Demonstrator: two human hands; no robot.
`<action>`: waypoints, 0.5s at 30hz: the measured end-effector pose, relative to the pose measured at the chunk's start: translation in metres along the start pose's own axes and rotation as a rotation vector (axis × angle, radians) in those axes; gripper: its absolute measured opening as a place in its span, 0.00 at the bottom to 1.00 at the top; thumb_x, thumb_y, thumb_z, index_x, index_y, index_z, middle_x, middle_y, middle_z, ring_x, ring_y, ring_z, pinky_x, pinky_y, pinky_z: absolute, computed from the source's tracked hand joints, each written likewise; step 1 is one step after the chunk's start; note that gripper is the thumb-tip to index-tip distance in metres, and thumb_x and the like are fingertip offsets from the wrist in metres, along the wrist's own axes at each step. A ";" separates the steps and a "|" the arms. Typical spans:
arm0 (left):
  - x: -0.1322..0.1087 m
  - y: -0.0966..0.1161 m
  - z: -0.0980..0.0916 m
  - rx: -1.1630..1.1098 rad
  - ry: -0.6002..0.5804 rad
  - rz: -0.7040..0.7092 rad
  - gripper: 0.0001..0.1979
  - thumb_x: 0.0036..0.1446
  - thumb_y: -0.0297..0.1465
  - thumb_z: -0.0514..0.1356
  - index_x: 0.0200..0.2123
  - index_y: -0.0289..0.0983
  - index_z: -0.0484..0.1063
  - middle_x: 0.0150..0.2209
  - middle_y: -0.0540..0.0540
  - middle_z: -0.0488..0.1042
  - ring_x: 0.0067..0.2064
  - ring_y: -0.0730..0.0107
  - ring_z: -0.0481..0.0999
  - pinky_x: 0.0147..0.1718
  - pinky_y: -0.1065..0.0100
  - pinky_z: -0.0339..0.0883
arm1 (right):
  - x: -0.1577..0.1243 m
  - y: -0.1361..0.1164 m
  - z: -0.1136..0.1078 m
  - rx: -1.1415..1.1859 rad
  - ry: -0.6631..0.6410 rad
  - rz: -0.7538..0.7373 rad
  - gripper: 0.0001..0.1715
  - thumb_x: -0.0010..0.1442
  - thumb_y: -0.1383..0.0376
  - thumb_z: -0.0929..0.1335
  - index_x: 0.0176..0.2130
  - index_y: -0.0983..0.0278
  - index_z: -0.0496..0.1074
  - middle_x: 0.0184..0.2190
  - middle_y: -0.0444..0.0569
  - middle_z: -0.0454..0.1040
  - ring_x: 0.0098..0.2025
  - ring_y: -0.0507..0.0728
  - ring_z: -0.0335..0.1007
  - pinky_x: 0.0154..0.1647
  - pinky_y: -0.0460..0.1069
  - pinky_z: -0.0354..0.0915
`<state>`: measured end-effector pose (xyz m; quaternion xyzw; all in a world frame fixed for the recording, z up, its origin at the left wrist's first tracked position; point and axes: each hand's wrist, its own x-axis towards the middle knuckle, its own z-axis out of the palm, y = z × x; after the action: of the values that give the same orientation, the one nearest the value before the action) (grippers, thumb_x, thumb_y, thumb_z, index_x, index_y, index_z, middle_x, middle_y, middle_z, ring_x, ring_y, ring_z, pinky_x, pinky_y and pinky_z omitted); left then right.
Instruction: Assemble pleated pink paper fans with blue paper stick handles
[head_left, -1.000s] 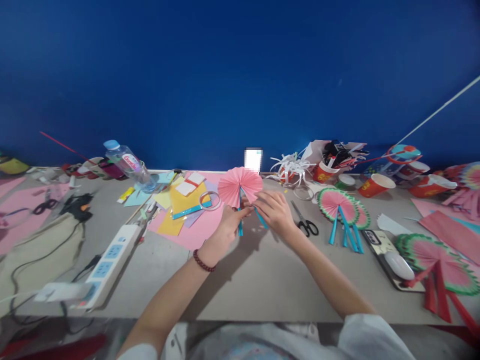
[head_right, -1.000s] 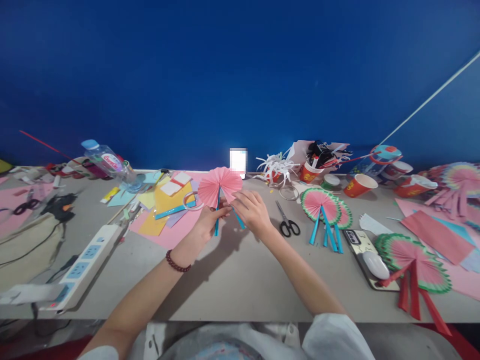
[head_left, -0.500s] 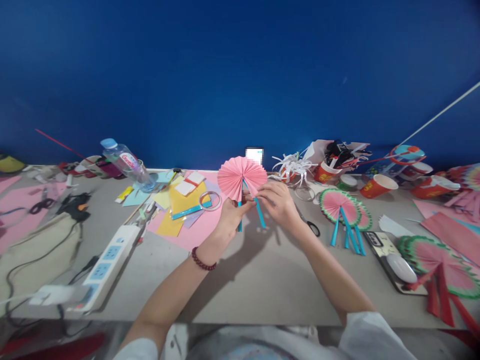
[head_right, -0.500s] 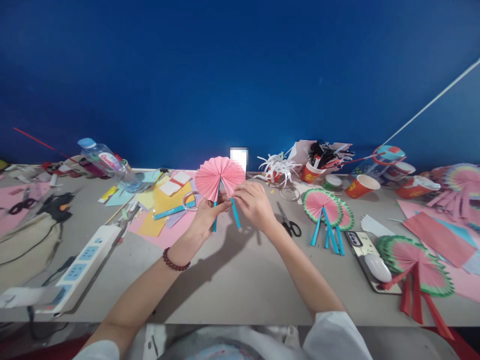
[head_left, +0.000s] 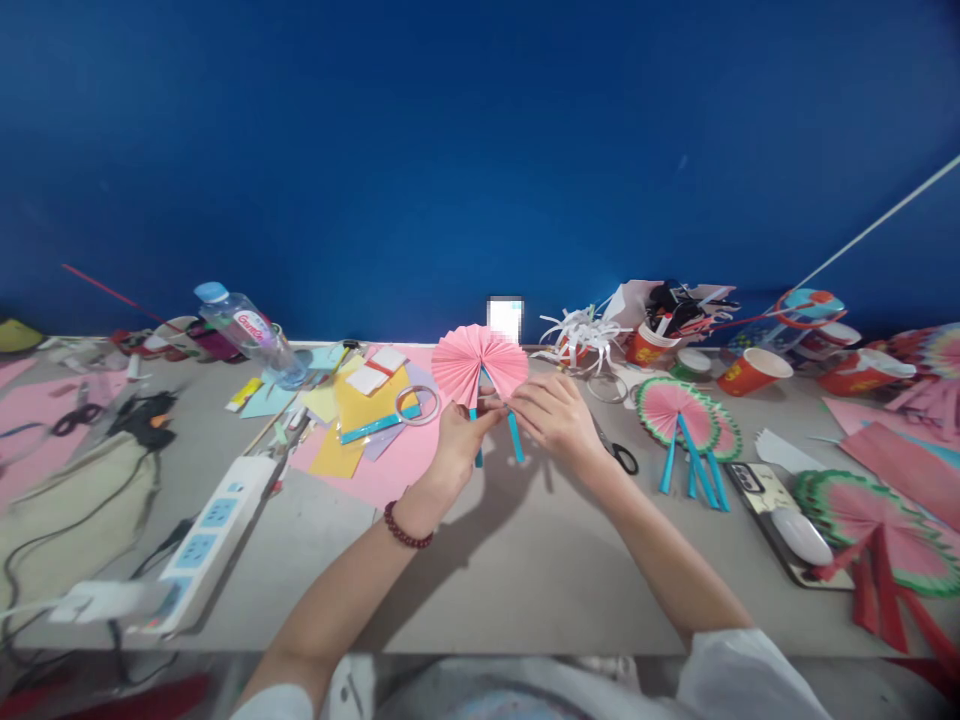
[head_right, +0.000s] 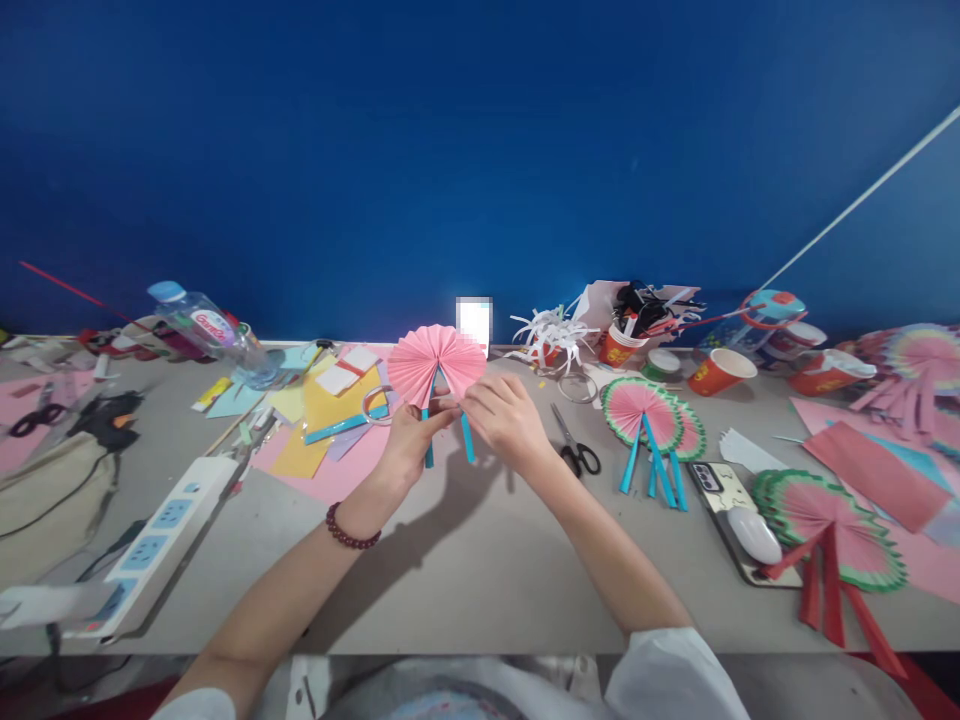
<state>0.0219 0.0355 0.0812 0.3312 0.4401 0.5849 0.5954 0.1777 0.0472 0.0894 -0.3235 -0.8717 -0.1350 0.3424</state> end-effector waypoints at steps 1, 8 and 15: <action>0.000 0.000 0.001 0.000 -0.001 0.004 0.19 0.31 0.27 0.72 0.31 0.36 0.73 0.25 0.50 0.75 0.30 0.69 0.75 0.33 0.69 0.66 | -0.001 -0.002 0.001 -0.030 -0.001 -0.017 0.12 0.66 0.68 0.62 0.39 0.63 0.75 0.37 0.50 0.78 0.43 0.58 0.68 0.45 0.54 0.60; 0.000 0.003 0.001 0.059 -0.001 -0.007 0.13 0.31 0.29 0.72 0.21 0.35 0.71 0.18 0.53 0.69 0.26 0.70 0.72 0.26 0.70 0.61 | -0.007 -0.003 0.015 -0.017 0.009 -0.001 0.13 0.66 0.68 0.61 0.40 0.62 0.75 0.37 0.52 0.77 0.44 0.58 0.68 0.45 0.54 0.61; -0.003 0.006 0.003 0.020 -0.032 -0.026 0.14 0.32 0.28 0.72 0.23 0.36 0.70 0.21 0.52 0.71 0.27 0.71 0.72 0.28 0.70 0.64 | -0.006 -0.004 0.012 -0.038 0.064 -0.012 0.11 0.65 0.69 0.62 0.38 0.62 0.74 0.37 0.50 0.78 0.43 0.58 0.69 0.44 0.53 0.61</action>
<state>0.0225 0.0336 0.0886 0.3409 0.4407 0.5670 0.6067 0.1723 0.0468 0.0767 -0.3201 -0.8595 -0.1640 0.3631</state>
